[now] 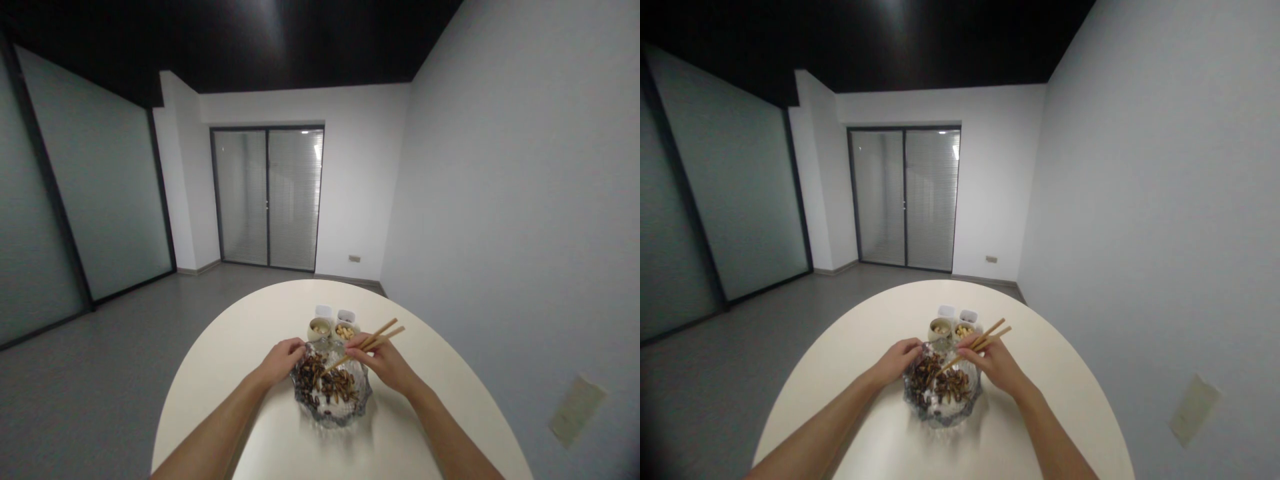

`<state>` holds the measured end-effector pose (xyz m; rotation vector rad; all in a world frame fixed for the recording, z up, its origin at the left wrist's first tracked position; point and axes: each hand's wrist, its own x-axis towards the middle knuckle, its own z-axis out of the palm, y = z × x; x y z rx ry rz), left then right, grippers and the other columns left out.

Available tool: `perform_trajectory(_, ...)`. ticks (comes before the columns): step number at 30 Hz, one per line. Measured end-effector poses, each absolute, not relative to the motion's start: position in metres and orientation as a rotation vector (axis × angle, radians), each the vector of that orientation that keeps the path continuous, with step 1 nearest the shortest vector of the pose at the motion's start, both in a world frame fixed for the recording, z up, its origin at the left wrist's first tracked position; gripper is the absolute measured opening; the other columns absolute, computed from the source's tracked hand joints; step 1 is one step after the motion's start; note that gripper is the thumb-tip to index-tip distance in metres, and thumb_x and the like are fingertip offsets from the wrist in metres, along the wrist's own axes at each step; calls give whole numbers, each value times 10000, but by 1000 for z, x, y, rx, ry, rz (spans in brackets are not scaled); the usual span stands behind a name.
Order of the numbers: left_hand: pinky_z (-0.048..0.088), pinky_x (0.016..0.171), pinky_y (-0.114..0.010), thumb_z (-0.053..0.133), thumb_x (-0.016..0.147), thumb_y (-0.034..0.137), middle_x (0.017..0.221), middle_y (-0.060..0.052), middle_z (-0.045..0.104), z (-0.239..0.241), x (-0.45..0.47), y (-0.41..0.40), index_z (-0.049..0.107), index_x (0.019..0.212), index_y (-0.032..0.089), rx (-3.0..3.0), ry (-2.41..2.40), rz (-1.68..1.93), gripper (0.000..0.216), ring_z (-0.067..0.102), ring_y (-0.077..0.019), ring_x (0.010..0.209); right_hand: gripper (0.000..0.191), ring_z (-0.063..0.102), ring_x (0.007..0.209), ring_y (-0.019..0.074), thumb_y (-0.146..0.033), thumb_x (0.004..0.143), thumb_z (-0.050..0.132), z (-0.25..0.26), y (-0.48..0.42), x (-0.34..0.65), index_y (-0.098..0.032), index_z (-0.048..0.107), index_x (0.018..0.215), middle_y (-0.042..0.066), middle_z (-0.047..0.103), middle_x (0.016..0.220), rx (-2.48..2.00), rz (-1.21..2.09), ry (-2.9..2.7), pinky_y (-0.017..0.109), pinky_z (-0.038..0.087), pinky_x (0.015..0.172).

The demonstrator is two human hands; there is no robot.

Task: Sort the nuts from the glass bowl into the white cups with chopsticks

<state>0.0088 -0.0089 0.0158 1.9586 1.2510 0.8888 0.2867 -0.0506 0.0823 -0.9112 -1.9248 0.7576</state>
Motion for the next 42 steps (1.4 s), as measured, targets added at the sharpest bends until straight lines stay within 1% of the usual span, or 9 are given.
perform_trajectory(4, 441, 753, -276, 459, 892, 433, 866, -47, 718, 10, 8, -5, 699, 901, 165, 1970, 1228, 900, 360, 619, -212, 836, 242, 701, 868, 254, -444, 863, 718, 83, -49, 289, -213, 761, 922, 59, 761, 895, -906, 747, -1903, 376, 552, 810)
perform_trajectory(9, 436, 740, -272, 458, 891, 418, 829, -39, 705, 11, 8, -6, 683, 872, 164, 1965, 1223, 900, 340, 616, -204, 810, 212, 705, 869, 252, -425, 864, 722, 84, -48, 290, -224, 770, 912, 61, 766, 893, -883, 702, -1891, 376, 559, 810)
perform_trajectory(14, 430, 731, -270, 454, 885, 407, 835, -39, 700, 10, 7, -6, 688, 860, 163, 1989, 1239, 899, 339, 606, -200, 811, 202, 706, 892, 251, -427, 867, 720, 82, -45, 292, -237, 774, 910, 61, 768, 906, -871, 647, -1833, 375, 562, 822)
perform_trajectory(22, 430, 733, -269, 452, 888, 411, 829, -35, 695, 10, 7, -8, 688, 866, 164, 1988, 1239, 896, 343, 610, -200, 815, 216, 708, 851, 247, -447, 851, 725, 87, -37, 293, -237, 767, 875, 57, 770, 863, -862, 518, -1714, 380, 569, 806)
perform_trajectory(27, 429, 746, -273, 445, 898, 402, 839, -33, 705, 13, 6, -9, 688, 865, 166, 2005, 1239, 890, 341, 610, -196, 807, 218, 705, 851, 247, -443, 848, 724, 93, -16, 292, -231, 761, 880, 54, 765, 865, -870, 436, -1690, 386, 565, 811)
perform_trajectory(34, 430, 721, -267, 450, 889, 377, 826, -28, 707, 7, 4, -3, 691, 885, 167, 1972, 1243, 886, 320, 614, -192, 795, 238, 702, 850, 250, -449, 858, 705, 93, 26, 283, -220, 750, 902, 65, 762, 909, -855, 365, -1623, 392, 558, 807)
perform_trajectory(38, 436, 726, -266, 464, 885, 384, 832, -26, 710, 5, 3, 0, 696, 904, 169, 1955, 1247, 884, 317, 609, -185, 775, 246, 698, 834, 247, -452, 865, 684, 89, 43, 275, -215, 742, 898, 66, 762, 903, -871, 341, -1616, 382, 554, 786)
perform_trajectory(42, 437, 734, -265, 463, 884, 382, 828, -25, 707, 7, 3, -1, 694, 878, 169, 1967, 1252, 894, 315, 609, -187, 789, 258, 695, 813, 247, -456, 868, 664, 80, 53, 272, -210, 739, 898, 68, 763, 878, -921, 366, -1673, 380, 550, 767)
